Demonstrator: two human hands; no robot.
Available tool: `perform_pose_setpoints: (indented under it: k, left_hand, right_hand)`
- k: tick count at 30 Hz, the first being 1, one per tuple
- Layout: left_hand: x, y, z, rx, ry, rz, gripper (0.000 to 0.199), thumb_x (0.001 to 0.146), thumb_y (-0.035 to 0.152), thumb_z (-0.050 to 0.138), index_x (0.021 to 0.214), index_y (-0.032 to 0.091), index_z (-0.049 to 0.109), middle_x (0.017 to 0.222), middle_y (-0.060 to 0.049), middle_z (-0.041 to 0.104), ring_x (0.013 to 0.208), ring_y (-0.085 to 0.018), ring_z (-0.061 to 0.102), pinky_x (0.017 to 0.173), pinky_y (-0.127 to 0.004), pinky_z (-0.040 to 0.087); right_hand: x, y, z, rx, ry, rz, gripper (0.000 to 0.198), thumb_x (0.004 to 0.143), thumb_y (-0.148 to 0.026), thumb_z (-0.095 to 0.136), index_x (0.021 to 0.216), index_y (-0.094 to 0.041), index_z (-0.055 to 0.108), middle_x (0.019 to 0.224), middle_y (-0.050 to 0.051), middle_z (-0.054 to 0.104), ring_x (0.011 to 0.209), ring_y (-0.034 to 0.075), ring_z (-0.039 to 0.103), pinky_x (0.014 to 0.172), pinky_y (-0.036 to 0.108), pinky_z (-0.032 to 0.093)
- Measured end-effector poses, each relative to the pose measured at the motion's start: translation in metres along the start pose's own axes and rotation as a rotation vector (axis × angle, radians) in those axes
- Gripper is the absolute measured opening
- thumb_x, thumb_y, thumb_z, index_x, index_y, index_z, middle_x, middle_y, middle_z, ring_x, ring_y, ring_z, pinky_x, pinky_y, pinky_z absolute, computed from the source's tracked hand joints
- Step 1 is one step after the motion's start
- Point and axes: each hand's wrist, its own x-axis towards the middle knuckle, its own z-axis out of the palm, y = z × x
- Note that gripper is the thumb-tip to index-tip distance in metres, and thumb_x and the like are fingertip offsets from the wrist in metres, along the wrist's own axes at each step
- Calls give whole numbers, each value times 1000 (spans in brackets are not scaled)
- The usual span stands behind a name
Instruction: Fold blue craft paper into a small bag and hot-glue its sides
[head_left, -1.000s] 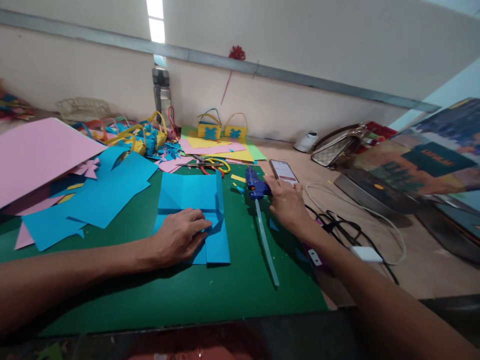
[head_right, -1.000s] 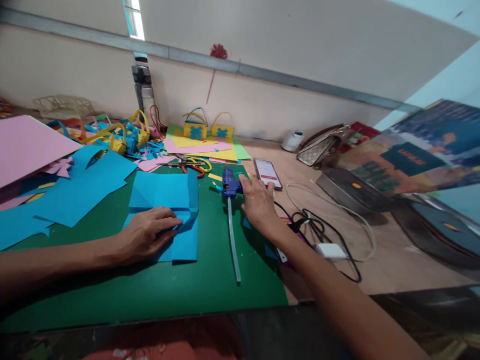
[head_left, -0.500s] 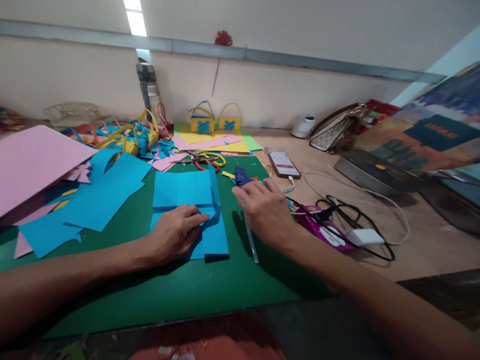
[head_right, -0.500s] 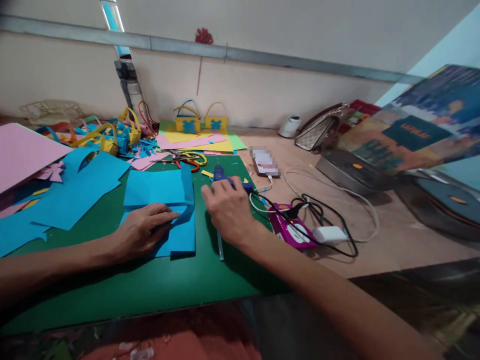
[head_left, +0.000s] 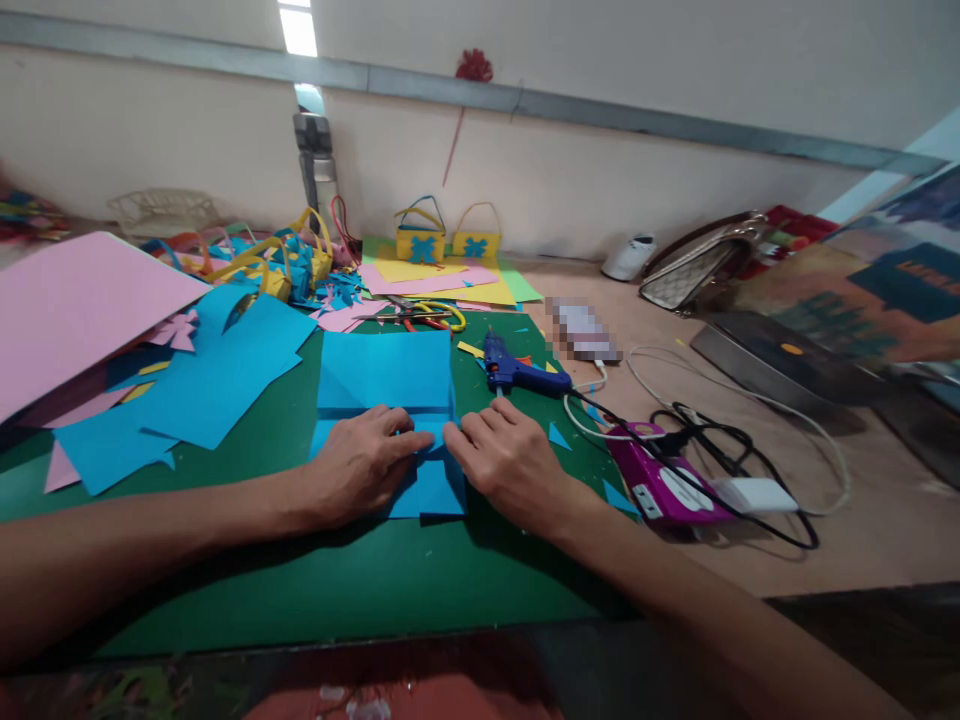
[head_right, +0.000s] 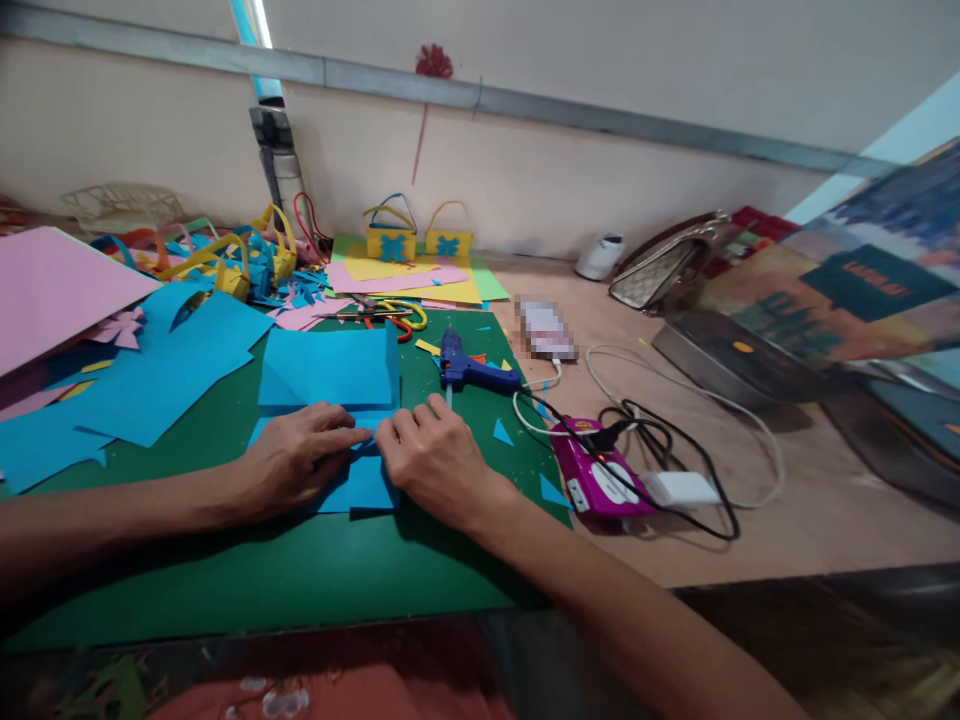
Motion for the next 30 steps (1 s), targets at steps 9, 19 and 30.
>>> perform_pose_setpoints:
  k: [9, 19, 30]
  left_hand:
    - [1, -1, -1, -17, -47, -17, 28, 92, 21, 38, 99, 18, 64, 85, -8, 58, 78, -20, 52, 64, -30, 43]
    - [3, -1, 1, 36, -127, -31, 35, 88, 12, 43, 110, 30, 62, 91, -6, 55, 77, -19, 50, 62, -28, 41]
    - [3, -3, -2, 68, -179, 35, 31, 88, 14, 44, 108, 29, 63, 93, -7, 54, 78, -20, 47, 58, -28, 38]
  right_hand:
    - [-4, -5, -3, 28, -26, -18, 29, 88, -5, 36, 83, -12, 64, 65, 5, 58, 61, 18, 49, 67, 33, 33]
    - [-8, -9, 1, 46, -11, -42, 27, 88, -6, 38, 91, -8, 65, 67, 6, 60, 62, 18, 52, 69, 34, 36]
    - [-10, -12, 2, 3, -52, -21, 26, 84, -6, 42, 97, -7, 65, 68, 8, 61, 63, 20, 55, 70, 37, 36]
